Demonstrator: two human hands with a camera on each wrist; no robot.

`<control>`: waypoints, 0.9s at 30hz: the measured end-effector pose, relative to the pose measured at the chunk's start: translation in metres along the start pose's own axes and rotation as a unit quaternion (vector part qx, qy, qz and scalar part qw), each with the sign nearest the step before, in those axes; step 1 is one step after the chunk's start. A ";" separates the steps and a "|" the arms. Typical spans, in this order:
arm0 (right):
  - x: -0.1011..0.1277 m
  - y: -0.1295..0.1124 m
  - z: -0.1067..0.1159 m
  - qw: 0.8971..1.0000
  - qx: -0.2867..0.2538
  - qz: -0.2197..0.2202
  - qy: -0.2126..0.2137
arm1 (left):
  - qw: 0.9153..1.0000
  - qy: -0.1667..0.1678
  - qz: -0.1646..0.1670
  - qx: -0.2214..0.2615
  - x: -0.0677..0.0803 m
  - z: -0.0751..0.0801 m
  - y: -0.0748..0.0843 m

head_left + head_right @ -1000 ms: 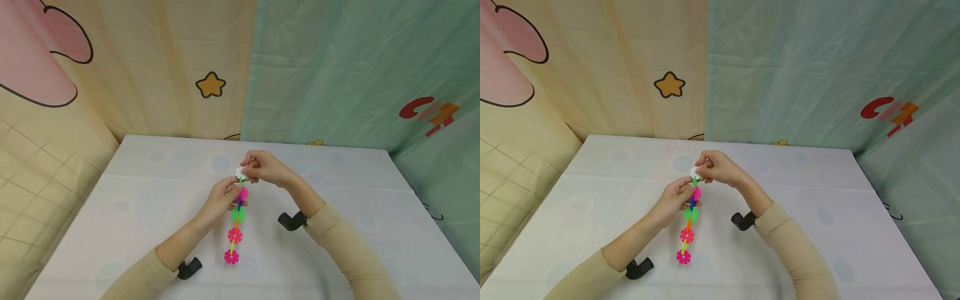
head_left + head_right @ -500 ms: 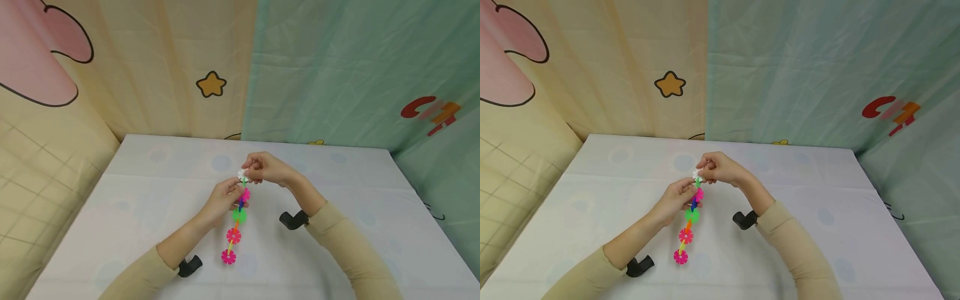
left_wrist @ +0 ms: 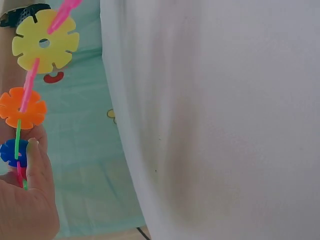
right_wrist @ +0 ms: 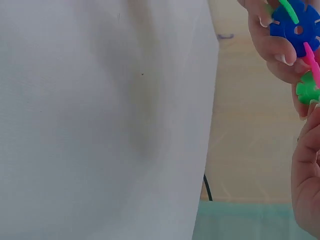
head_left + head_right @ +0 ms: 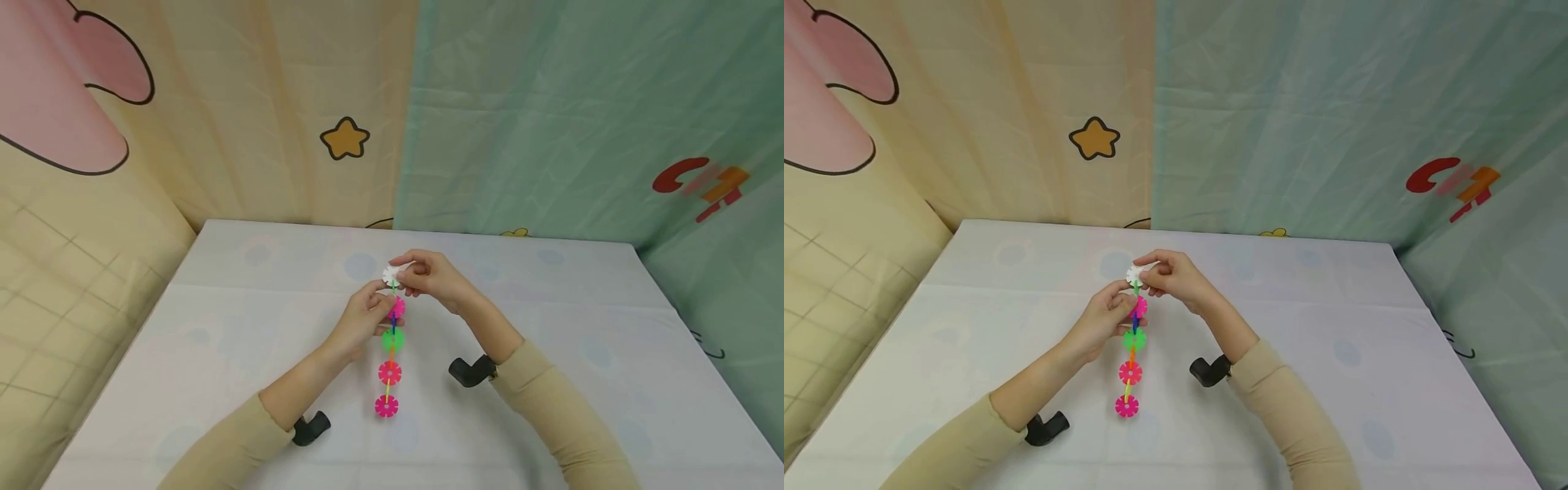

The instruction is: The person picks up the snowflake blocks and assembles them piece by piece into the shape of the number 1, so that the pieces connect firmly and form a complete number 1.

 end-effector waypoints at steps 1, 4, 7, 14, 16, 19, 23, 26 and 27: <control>0.001 0.001 0.001 1.000 -0.005 -0.003 -0.001 | 1.000 0.002 0.000 -0.001 -0.001 0.000 0.000; 0.004 0.006 0.004 1.000 -0.011 -0.017 -0.004 | 1.000 0.011 0.004 -0.003 -0.003 0.001 0.000; 0.011 0.015 0.005 0.999 -0.016 -0.042 -0.005 | 1.000 0.019 -0.001 -0.005 -0.005 0.003 0.001; 0.031 0.042 -0.005 0.992 -0.047 -0.109 -0.050 | 0.999 0.045 0.001 -0.005 -0.015 0.010 0.004; 0.033 0.048 -0.010 0.989 -0.061 -0.119 -0.065 | 0.999 0.051 0.000 -0.005 -0.020 0.011 0.002; 0.034 0.052 -0.016 0.986 -0.083 -0.128 -0.069 | 0.999 0.050 0.004 -0.003 -0.029 0.010 0.001; 0.032 0.054 -0.017 0.986 -0.093 -0.137 -0.034 | 0.999 0.039 0.013 -0.002 -0.042 0.006 0.000; 0.028 0.056 -0.016 0.985 -0.098 -0.143 -0.002 | 0.999 0.028 0.018 -0.005 -0.054 0.003 -0.003; 0.026 0.057 -0.015 0.984 -0.099 -0.146 0.007 | 0.999 0.025 0.019 -0.006 -0.058 0.002 -0.005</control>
Point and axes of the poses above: each hand's wrist, its own x-axis away from the middle knuckle, its own z-axis out of the back of the hand, y = z × x, the point moved 2 cm from there along -x, towards the middle knuckle, and after that the axes turned 4 degrees about -z, right-handed, at the moved point
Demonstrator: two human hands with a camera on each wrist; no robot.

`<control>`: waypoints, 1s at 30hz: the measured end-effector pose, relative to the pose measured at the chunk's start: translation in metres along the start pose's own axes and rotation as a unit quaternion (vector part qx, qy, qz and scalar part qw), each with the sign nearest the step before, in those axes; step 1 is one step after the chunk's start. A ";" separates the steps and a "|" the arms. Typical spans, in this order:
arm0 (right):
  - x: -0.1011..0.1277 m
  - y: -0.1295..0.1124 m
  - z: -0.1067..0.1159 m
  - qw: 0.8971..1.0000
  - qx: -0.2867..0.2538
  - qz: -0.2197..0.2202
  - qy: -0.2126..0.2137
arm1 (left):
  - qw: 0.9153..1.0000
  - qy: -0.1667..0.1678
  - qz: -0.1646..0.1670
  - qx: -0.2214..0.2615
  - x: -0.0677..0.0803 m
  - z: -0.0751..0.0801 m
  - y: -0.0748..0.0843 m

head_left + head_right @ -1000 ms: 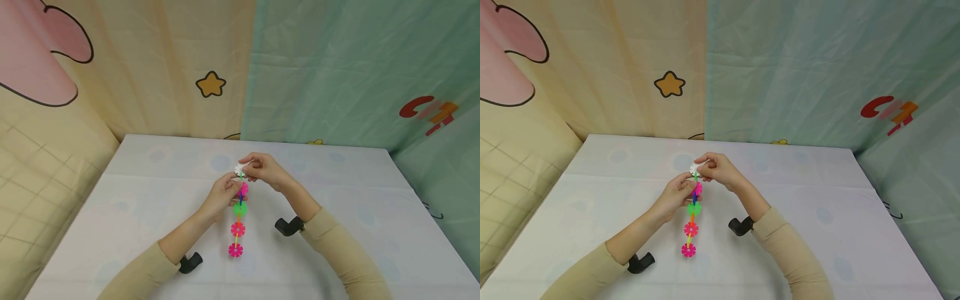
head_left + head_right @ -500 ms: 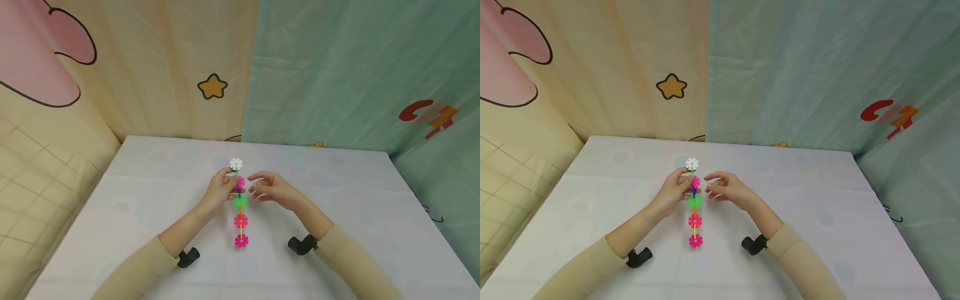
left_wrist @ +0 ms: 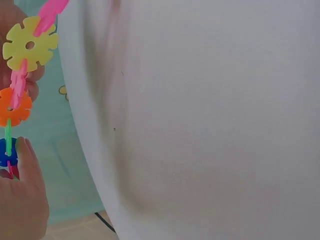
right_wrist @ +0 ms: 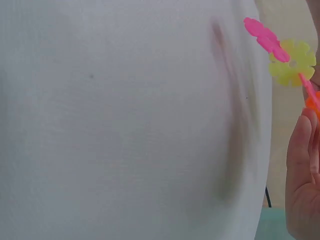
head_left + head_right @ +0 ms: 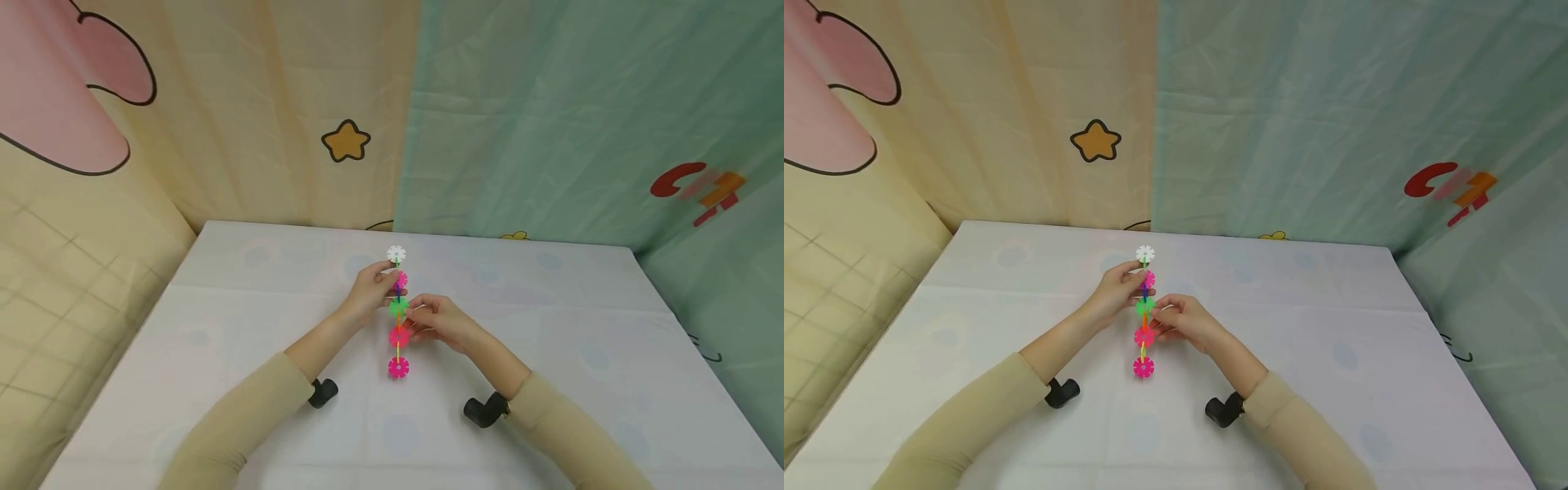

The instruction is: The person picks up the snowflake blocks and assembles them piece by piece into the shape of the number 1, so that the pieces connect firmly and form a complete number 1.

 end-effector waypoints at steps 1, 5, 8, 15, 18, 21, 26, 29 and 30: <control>-0.002 0.000 0.001 1.000 -0.001 -0.001 0.007 | 1.000 -0.001 0.002 -0.003 -0.004 -0.001 -0.002; -0.013 0.005 0.007 1.000 -0.005 -0.011 0.024 | 1.000 -0.009 0.003 -0.019 -0.019 -0.003 -0.010; -0.019 0.011 0.009 0.999 -0.008 -0.026 0.032 | 0.999 -0.014 0.014 -0.034 -0.027 -0.004 -0.019; -0.026 0.016 0.012 0.998 0.001 -0.047 0.031 | 0.995 -0.014 0.013 -0.093 -0.035 -0.001 -0.029; -0.027 0.015 0.012 0.998 0.004 -0.050 0.030 | 0.994 -0.018 0.022 -0.105 -0.035 0.000 -0.029; -0.027 0.014 0.009 0.998 0.011 -0.054 0.033 | 0.992 -0.020 0.035 -0.117 -0.035 0.001 -0.029; -0.032 0.017 0.007 0.997 0.021 -0.064 0.042 | 0.991 -0.023 0.035 -0.128 -0.044 0.005 -0.040; -0.033 0.018 0.008 0.996 0.023 -0.069 0.051 | 0.992 -0.032 0.005 -0.119 -0.059 0.009 -0.057; -0.034 0.018 0.008 0.996 0.023 -0.071 0.052 | 0.992 -0.033 0.000 -0.124 -0.059 0.009 -0.057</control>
Point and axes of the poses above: each hand's wrist, its own x-axis away from the middle knuckle, its own z-axis out of the back of the hand, y = z × x, the point moved 2 cm from there along -x, towards the middle knuckle, and after that the axes turned 4 degrees about -z, right-handed, at the moved point
